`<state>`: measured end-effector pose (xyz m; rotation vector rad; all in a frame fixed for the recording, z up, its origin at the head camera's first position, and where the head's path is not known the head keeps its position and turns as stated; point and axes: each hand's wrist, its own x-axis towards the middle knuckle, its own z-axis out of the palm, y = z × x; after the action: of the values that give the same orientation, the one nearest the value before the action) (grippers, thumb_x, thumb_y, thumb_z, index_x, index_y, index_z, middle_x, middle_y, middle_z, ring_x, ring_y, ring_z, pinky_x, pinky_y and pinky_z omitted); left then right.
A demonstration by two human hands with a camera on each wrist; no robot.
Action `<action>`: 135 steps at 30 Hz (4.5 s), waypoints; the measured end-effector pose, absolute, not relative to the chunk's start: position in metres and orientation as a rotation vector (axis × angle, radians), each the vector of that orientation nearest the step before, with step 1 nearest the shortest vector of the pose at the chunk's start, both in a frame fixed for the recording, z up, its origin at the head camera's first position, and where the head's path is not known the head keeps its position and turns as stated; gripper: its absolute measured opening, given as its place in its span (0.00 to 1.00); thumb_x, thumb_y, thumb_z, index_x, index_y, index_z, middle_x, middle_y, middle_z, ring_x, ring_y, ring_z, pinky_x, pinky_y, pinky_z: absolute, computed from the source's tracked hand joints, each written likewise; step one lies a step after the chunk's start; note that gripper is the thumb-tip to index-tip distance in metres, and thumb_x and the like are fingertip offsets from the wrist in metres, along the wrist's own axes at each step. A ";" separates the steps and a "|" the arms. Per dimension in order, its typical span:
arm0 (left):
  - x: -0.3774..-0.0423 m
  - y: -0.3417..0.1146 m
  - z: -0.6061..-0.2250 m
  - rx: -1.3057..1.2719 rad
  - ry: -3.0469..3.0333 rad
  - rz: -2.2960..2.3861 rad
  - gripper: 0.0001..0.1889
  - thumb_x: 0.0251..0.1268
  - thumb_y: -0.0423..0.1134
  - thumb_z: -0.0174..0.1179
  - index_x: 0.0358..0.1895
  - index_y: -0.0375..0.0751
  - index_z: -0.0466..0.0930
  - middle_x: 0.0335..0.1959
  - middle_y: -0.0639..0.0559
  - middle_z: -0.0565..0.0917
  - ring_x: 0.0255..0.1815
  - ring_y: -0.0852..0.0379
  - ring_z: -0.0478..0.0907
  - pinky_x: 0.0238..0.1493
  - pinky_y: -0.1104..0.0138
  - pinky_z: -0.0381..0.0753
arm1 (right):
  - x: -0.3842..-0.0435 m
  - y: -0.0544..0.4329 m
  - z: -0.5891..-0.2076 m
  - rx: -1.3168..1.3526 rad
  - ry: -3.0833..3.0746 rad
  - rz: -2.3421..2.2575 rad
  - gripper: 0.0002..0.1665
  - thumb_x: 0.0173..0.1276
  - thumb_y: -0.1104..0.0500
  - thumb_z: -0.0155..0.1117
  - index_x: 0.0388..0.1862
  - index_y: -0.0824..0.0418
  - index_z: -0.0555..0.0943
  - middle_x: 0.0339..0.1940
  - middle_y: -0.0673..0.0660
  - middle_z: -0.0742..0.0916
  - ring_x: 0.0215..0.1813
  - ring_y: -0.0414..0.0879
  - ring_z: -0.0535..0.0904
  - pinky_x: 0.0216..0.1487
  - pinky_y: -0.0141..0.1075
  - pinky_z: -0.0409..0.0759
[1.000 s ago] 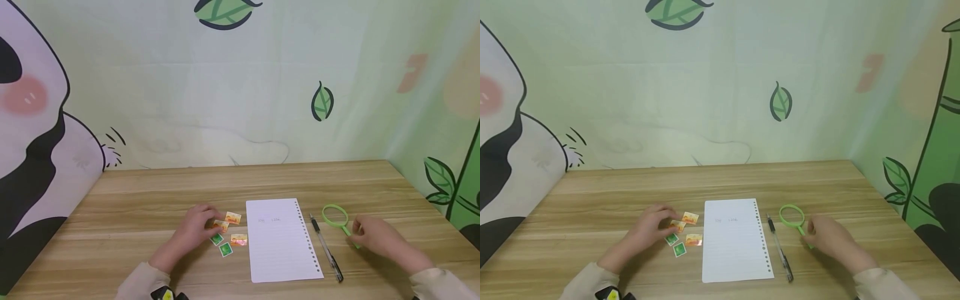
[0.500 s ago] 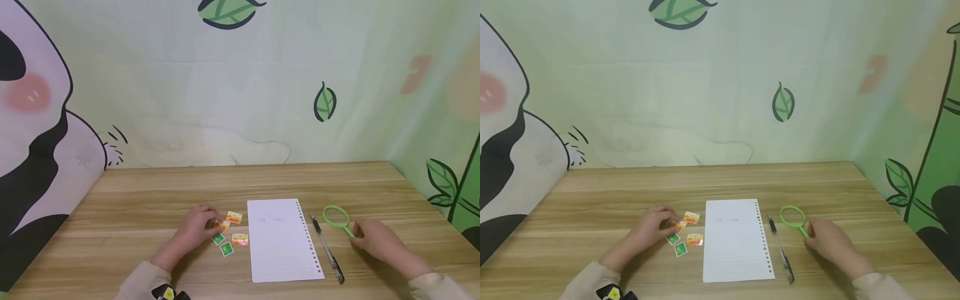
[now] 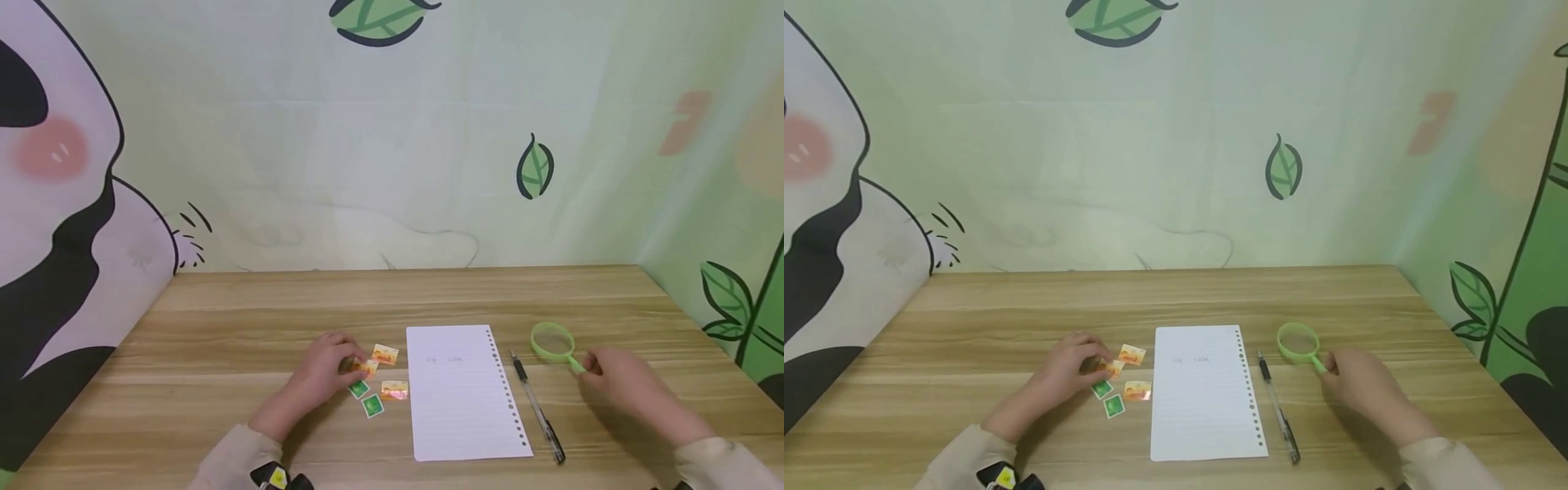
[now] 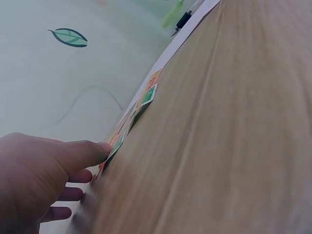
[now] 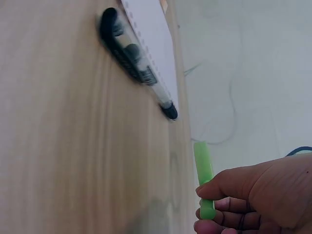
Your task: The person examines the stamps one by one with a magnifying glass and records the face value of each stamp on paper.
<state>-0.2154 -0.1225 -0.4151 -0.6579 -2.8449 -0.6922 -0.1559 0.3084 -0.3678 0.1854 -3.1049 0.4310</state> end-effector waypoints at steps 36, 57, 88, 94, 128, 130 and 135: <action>-0.216 -0.121 -0.415 -0.635 -2.853 -0.703 0.08 0.50 0.41 0.72 0.35 0.49 0.85 0.46 0.50 0.82 0.51 0.49 0.75 0.56 0.54 0.76 | -0.194 0.204 -0.321 0.588 -2.956 0.452 0.04 0.63 0.61 0.65 0.32 0.59 0.78 0.24 0.49 0.80 0.24 0.39 0.69 0.24 0.28 0.68; -0.217 -0.125 -0.417 -0.707 -2.804 -0.671 0.09 0.50 0.42 0.73 0.33 0.46 0.84 0.44 0.50 0.83 0.50 0.49 0.76 0.55 0.55 0.76 | -0.185 0.124 -0.355 0.881 -2.871 0.385 0.06 0.60 0.60 0.67 0.29 0.56 0.77 0.23 0.45 0.80 0.24 0.35 0.68 0.23 0.26 0.68; -0.217 -0.127 -0.417 -0.756 -2.769 -0.690 0.14 0.45 0.37 0.73 0.36 0.39 0.83 0.44 0.46 0.83 0.51 0.45 0.76 0.58 0.52 0.73 | -0.179 0.113 -0.375 1.020 -2.635 0.095 0.10 0.58 0.59 0.70 0.30 0.55 0.76 0.27 0.46 0.81 0.27 0.37 0.77 0.23 0.27 0.76; -0.218 -0.127 -0.418 -0.753 -2.774 -0.687 0.12 0.46 0.37 0.73 0.34 0.40 0.82 0.44 0.48 0.83 0.50 0.46 0.76 0.57 0.52 0.74 | -0.179 0.112 -0.378 1.019 -2.619 0.046 0.10 0.57 0.59 0.71 0.30 0.55 0.76 0.27 0.47 0.81 0.28 0.38 0.78 0.23 0.28 0.76; -0.215 -0.122 -0.412 -0.683 -2.819 -0.751 0.09 0.56 0.42 0.69 0.40 0.49 0.85 0.44 0.52 0.83 0.49 0.52 0.77 0.51 0.57 0.77 | -0.174 0.153 -0.349 0.699 -2.816 0.626 0.03 0.62 0.62 0.65 0.32 0.58 0.78 0.24 0.47 0.80 0.23 0.34 0.68 0.23 0.24 0.68; -0.213 -0.121 -0.410 -0.687 -2.810 -0.745 0.10 0.56 0.43 0.69 0.42 0.48 0.85 0.44 0.52 0.82 0.48 0.52 0.77 0.51 0.58 0.77 | -0.174 0.160 -0.345 0.636 -2.844 0.692 0.03 0.63 0.63 0.64 0.32 0.59 0.78 0.24 0.48 0.80 0.23 0.36 0.68 0.23 0.25 0.69; -0.208 -0.114 -0.403 -0.736 -2.766 -0.721 0.14 0.55 0.42 0.69 0.44 0.45 0.84 0.45 0.49 0.82 0.49 0.49 0.77 0.52 0.55 0.78 | -0.173 0.181 -0.335 0.479 -2.869 0.798 0.03 0.64 0.62 0.63 0.34 0.61 0.77 0.24 0.49 0.79 0.25 0.38 0.69 0.24 0.27 0.70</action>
<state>-0.2081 -0.1135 -0.4029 -0.7363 -2.7663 -0.7214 -0.1726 0.1811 -0.3346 0.4788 -2.8694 0.7983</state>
